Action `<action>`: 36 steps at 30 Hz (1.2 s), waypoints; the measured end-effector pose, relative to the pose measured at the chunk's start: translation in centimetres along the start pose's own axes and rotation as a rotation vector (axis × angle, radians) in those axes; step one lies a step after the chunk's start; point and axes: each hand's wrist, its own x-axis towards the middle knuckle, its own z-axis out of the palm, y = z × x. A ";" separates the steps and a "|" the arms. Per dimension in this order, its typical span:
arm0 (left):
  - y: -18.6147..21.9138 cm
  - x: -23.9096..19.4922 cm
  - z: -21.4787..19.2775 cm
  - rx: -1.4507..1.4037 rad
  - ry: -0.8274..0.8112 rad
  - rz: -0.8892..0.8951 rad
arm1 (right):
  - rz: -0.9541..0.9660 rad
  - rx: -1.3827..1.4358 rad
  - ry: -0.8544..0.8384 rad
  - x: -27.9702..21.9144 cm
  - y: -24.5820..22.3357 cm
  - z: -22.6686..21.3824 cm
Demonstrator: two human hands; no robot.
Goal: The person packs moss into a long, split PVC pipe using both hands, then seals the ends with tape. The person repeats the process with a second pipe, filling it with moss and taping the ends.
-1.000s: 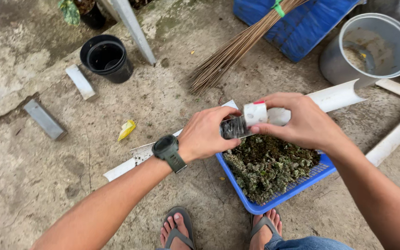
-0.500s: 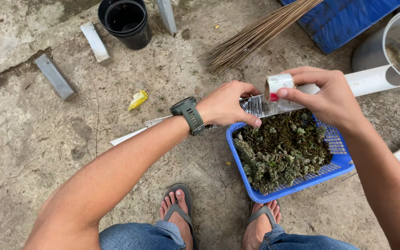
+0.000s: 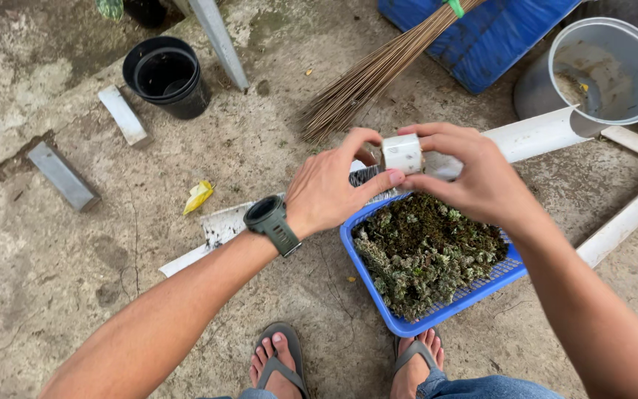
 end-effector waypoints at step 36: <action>0.1 -1.0 -1.2 0.143 -0.112 0.241 | 0.549 -0.105 -0.087 2.3 0.9 0.4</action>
